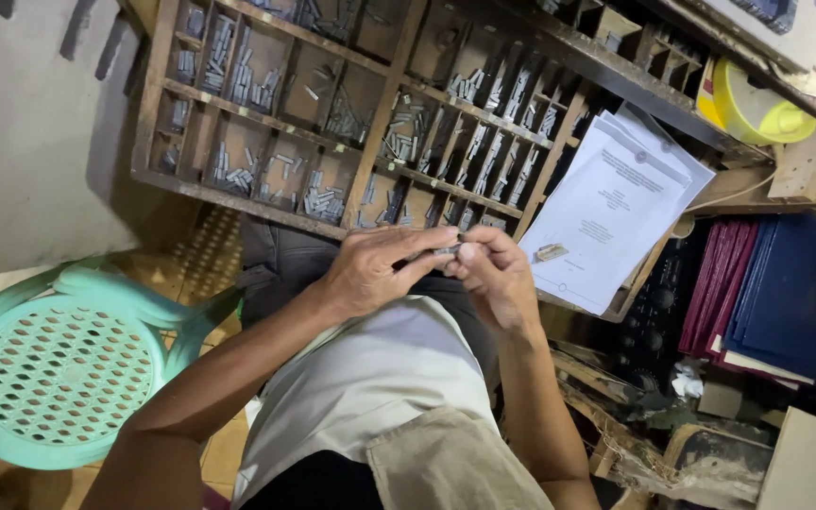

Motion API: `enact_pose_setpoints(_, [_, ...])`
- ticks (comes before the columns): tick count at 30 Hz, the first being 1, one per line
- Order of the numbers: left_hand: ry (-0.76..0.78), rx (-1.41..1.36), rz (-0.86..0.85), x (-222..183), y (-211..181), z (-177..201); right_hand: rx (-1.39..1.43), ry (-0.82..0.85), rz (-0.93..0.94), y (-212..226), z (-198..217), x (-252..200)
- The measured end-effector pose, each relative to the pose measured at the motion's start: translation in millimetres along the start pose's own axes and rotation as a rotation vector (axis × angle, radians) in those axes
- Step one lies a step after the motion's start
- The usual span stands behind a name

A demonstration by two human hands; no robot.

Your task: Sorting and inspecting small metal letterpress type pieces within a wooden type case.

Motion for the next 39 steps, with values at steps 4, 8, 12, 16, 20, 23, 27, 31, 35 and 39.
enact_pose_setpoints(4, [0.046,-0.045,0.004,2.2,-0.7,-0.3,0.108,-0.001,-0.238,-8.6,-11.3,-7.9])
enact_pose_setpoints(8, [0.111,-0.078,0.072,0.3,11.2,-0.8,0.021,0.001,-0.232,-3.1,-17.2,-10.6])
enact_pose_setpoints(12, [0.139,-0.094,0.137,2.1,13.7,0.0,-0.06,-0.03,-0.188,3.8,-20.5,-11.5])
enact_pose_setpoints(16, [0.141,-0.093,0.158,1.5,15.8,0.8,-0.136,-0.046,-0.121,6.2,-23.0,-11.0])
enact_pose_setpoints(20, [0.141,-0.066,0.143,0.3,19.5,4.4,-0.179,-0.046,-0.066,6.9,-27.6,-10.6])
enact_pose_setpoints(23, [0.194,-0.005,0.087,-3.8,24.7,5.8,-0.129,-0.054,-0.088,5.8,-33.2,-13.7])
enact_pose_setpoints(27, [0.22,0.012,0.042,-4.7,24.0,7.3,-0.105,-0.041,-0.119,-10.6,-24.0,-10.0])
enact_pose_setpoints(31, [0.2,-0.02,0.123,-6.4,32.2,10.0,-0.277,-0.074,-0.017,-4.6,-17.5,1.5])
enact_pose_setpoints(35, [0.164,-0.001,0.126,-1.8,28.4,10.8,-0.889,-0.114,0.455,24.4,-6.8,31.5])
enact_pose_setpoints(39, [0.164,-0.005,0.126,1.3,24.5,10.8,-0.981,-0.121,0.572,22.4,6.6,64.9])
Point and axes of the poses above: each hand's wrist, its own x-axis towards the middle knuckle, its own z-axis out of the back of the hand, y = z × x, the point moved 5 cm from there along x, towards the middle knuckle, and after that the axes turned 15 degrees about -y, right-handed, at the moved point
